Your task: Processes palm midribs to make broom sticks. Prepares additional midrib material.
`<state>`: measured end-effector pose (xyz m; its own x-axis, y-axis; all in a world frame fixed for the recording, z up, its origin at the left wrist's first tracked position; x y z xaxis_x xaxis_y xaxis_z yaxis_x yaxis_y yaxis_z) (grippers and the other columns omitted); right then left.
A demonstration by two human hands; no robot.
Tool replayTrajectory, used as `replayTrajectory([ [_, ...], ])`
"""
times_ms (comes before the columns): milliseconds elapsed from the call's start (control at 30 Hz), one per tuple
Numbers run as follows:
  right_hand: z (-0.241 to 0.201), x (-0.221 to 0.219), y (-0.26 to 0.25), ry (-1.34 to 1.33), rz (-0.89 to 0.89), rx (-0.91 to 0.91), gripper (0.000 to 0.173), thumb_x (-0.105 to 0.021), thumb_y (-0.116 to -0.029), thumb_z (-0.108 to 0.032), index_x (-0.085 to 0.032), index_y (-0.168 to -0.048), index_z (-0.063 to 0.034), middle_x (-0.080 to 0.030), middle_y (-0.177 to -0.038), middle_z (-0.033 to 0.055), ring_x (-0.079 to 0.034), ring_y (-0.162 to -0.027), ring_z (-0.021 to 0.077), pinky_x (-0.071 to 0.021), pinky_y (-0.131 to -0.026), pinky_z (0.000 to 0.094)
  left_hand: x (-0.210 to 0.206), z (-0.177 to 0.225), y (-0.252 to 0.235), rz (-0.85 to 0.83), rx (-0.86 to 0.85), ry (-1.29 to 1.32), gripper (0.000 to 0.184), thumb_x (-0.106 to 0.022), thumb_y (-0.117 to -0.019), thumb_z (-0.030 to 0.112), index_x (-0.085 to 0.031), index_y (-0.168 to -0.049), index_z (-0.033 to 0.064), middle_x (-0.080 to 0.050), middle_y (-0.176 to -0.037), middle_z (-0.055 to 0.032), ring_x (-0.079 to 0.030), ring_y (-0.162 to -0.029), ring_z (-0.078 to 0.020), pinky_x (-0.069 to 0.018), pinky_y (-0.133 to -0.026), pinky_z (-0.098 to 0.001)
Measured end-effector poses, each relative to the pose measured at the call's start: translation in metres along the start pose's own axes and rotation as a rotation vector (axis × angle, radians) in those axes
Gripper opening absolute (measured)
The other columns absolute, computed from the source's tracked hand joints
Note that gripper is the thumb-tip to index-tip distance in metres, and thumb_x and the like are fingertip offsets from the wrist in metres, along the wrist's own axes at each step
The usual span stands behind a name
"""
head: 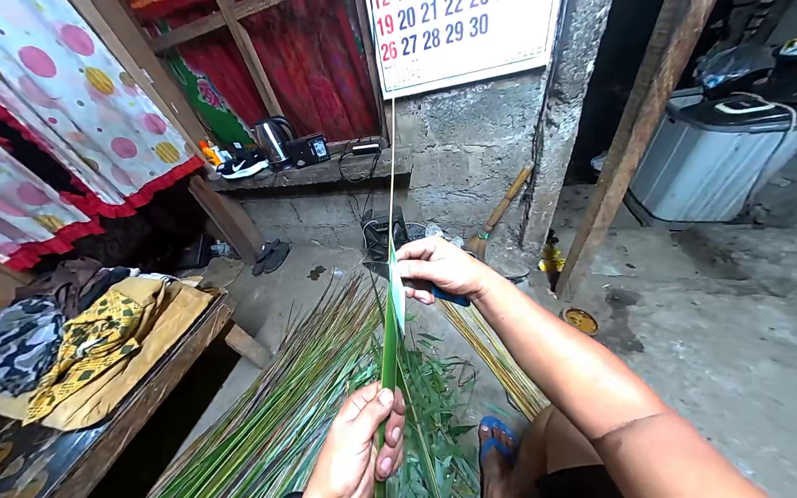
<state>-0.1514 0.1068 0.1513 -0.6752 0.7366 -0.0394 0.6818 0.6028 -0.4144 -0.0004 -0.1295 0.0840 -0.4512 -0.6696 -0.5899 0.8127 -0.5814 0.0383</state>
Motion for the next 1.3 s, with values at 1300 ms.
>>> replayTrajectory([
  [1300,0.081,-0.048,0.110,-0.184,-0.001,-0.089,0.023,-0.054,-0.1065,-0.021,-0.069,-0.104,-0.0039,-0.068,-0.074,0.0005,-0.059,-0.052,0.0054,-0.0497,-0.046,0.0204,0.011,-0.022,-0.010,0.121,0.070,-0.319,0.029,-0.045,-0.1081,0.017,-0.067,-0.098,0.0012,-0.063,-0.070,-0.0037,-0.057,-0.049,-0.0068,-0.0504,-0.045,-0.0203],
])
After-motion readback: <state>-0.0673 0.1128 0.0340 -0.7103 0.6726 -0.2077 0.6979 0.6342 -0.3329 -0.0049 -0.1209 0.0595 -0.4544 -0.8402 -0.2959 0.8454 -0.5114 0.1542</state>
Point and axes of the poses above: each hand's wrist, its own y-axis away from the middle knuckle, its own x-axis out of the back of the hand, z = x × y, the point moved 1 cm from there along -y, towards the middle knuckle
